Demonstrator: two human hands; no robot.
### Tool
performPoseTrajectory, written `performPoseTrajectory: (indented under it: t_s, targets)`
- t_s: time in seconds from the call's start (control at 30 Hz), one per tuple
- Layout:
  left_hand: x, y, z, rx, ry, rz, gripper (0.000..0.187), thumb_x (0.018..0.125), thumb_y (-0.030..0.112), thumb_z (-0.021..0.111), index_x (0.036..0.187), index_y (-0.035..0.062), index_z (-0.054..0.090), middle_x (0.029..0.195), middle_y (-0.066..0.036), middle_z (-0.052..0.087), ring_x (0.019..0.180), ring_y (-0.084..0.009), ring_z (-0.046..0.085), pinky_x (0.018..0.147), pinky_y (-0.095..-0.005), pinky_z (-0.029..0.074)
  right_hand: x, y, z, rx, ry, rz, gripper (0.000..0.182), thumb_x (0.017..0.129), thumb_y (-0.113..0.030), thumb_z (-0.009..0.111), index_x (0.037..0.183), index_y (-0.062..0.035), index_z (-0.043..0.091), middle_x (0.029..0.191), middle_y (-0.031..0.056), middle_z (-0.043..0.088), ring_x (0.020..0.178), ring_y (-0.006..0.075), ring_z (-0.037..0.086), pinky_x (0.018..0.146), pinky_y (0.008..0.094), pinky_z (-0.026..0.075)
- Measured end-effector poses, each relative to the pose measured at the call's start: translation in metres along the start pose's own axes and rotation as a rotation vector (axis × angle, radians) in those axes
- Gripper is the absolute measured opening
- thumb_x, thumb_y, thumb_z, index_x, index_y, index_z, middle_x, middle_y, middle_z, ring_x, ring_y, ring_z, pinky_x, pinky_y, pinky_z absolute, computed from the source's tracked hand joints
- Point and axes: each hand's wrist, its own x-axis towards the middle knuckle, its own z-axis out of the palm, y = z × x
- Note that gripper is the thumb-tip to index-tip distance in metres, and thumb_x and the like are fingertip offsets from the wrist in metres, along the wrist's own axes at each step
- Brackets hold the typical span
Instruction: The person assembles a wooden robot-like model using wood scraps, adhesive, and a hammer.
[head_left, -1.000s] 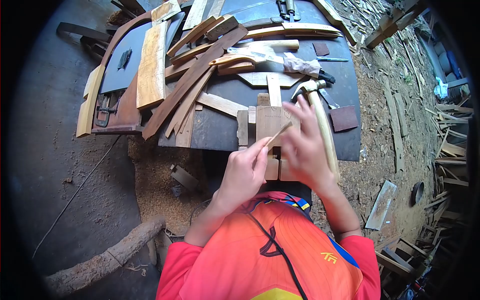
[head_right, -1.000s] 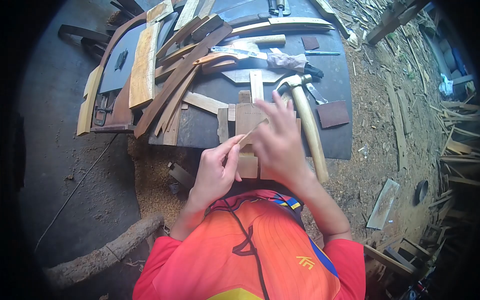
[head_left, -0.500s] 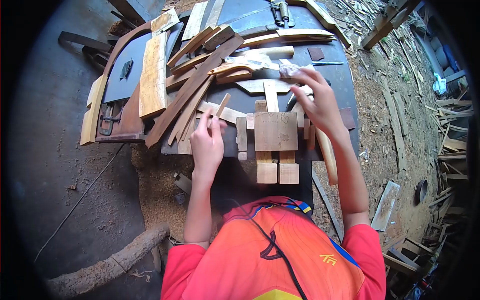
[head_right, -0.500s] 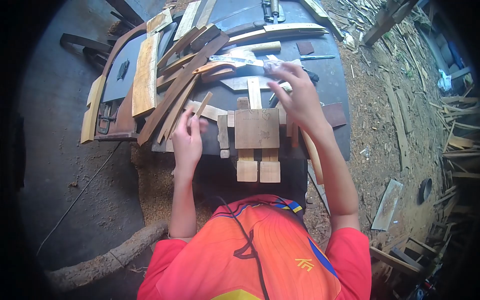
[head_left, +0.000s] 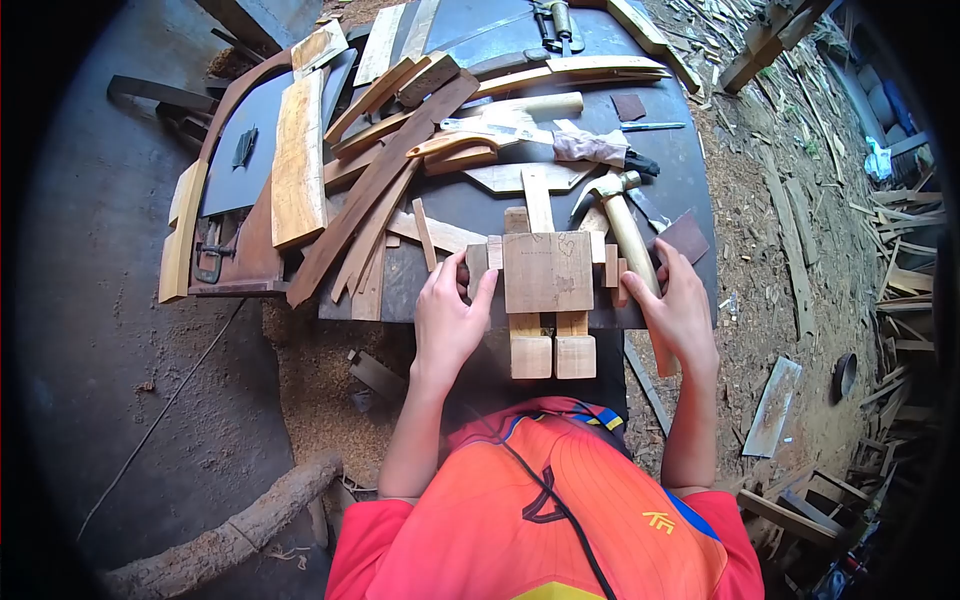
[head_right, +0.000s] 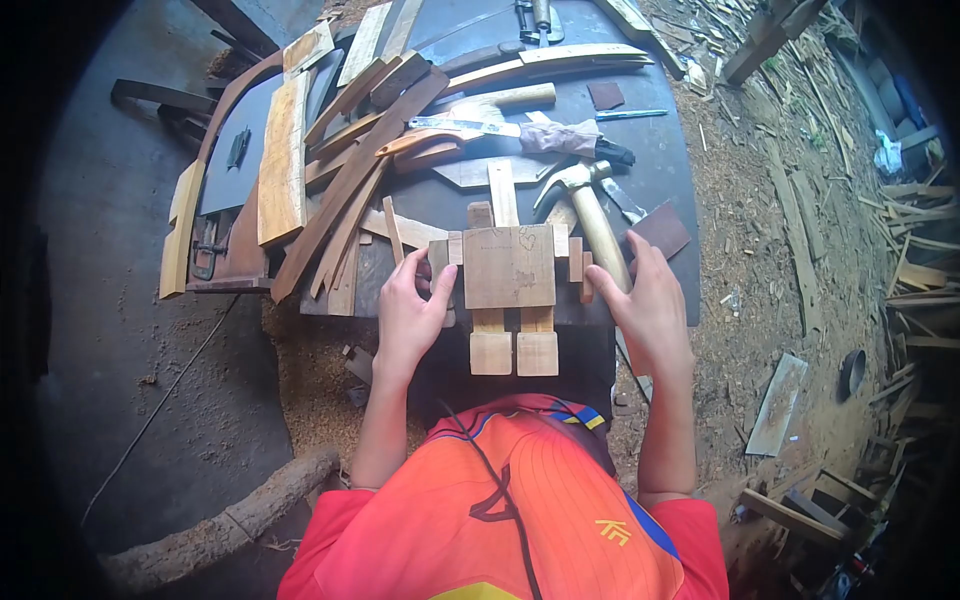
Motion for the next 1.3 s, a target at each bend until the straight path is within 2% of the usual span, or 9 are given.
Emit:
performPoseTrajectory:
  t_s: [0.13,0.23,0.4,0.5,0.53,0.67,0.97,1.13,1.3]
  targets:
    - [0.0,-0.002,0.007,0.054,0.038,0.048,0.048,0.1,0.03,0.077,0.133,-0.0044,0.068,0.098,-0.015,0.073,0.08,-0.023,0.07,0.077,-0.0388,0.057,0.001,0.019,0.006,0.096,-0.022,-0.036,0.076,0.092,-0.037,0.084,0.151,0.0019,0.056,0.119,0.0231,0.071,0.105,0.0383,0.07,0.093,0.0468,0.055]
    - [-0.001,0.006,-0.002,-0.013,0.02,-0.085,0.048,0.1,0.031,0.076,0.132,-0.0035,0.068,0.104,-0.017,0.071,0.088,-0.0329,0.07,0.082,-0.0457,0.057,0.008,0.035,0.006,0.128,-0.054,-0.093,0.075,0.089,-0.033,0.087,0.15,-0.0006,0.058,0.116,0.0221,0.072,0.102,0.0367,0.071,0.091,0.0455,0.056]
    - [0.006,-0.029,-0.001,0.071,0.281,0.235,0.03,0.101,0.018,0.072,0.124,-0.0021,0.071,0.112,-0.017,0.069,0.106,-0.0366,0.066,0.094,-0.0448,0.054,0.007,0.029,-0.002,0.143,-0.112,-0.069,0.076,0.081,-0.023,0.089,0.149,-0.0042,0.06,0.108,0.0186,0.071,0.098,0.0357,0.072,0.088,0.0449,0.057]
    - [0.011,-0.048,0.001,-0.003,0.314,0.309,0.026,0.105,0.014,0.065,0.124,-0.0023,0.072,0.115,-0.018,0.072,0.105,-0.0313,0.071,0.096,-0.0411,0.056,0.007,0.028,0.012,0.008,0.069,-0.307,0.076,0.077,-0.018,0.087,0.148,-0.0045,0.061,0.104,0.0174,0.07,0.094,0.0393,0.071,0.086,0.0482,0.058]
    - [0.013,-0.053,0.005,0.014,0.328,0.337,0.026,0.106,0.014,0.061,0.122,-0.0032,0.073,0.113,-0.018,0.072,0.103,-0.0302,0.071,0.094,-0.0403,0.056,0.009,0.025,0.014,0.024,0.061,-0.26,0.073,0.077,-0.013,0.083,0.146,-0.0051,0.061,0.108,0.0175,0.071,0.095,0.0417,0.071,0.086,0.0491,0.058]
    - [0.014,-0.06,0.019,-0.063,0.401,0.313,0.03,0.106,0.02,0.061,0.117,-0.0043,0.074,0.107,-0.018,0.073,0.097,-0.0338,0.071,0.088,-0.0418,0.057,0.018,0.036,0.025,0.143,0.123,-0.193,0.069,0.074,-0.009,0.079,0.141,-0.0049,0.064,0.111,0.0196,0.074,0.099,0.0387,0.074,0.089,0.0448,0.06]
    - [0.019,-0.06,0.021,0.051,0.407,0.323,0.045,0.107,0.034,0.054,0.114,-0.0055,0.075,0.104,-0.02,0.072,0.097,-0.0358,0.067,0.089,-0.0436,0.054,0.02,0.042,0.039,0.282,0.216,-0.104,0.06,0.073,-0.008,0.083,0.131,0.0007,0.07,0.116,0.0176,0.077,0.106,0.0334,0.077,0.096,0.0415,0.058]
    - [0.019,-0.058,0.022,0.107,0.44,0.274,0.036,0.107,0.024,0.054,0.113,-0.0042,0.076,0.104,-0.018,0.074,0.097,-0.0345,0.068,0.089,-0.043,0.053,0.021,0.046,0.043,0.381,0.242,0.015,0.058,0.078,-0.009,0.083,0.133,0.0034,0.07,0.121,0.0187,0.078,0.113,0.0289,0.076,0.102,0.0401,0.056]
    - [0.018,-0.058,0.019,0.238,0.486,0.21,0.022,0.104,0.012,0.061,0.112,-0.0002,0.077,0.107,-0.015,0.074,0.101,-0.0334,0.066,0.092,-0.0434,0.052,0.024,0.041,0.043,0.407,0.278,0.052,0.056,0.08,-0.01,0.083,0.134,-0.0009,0.071,0.105,0.0128,0.078,0.095,0.0209,0.075,0.088,0.035,0.058]
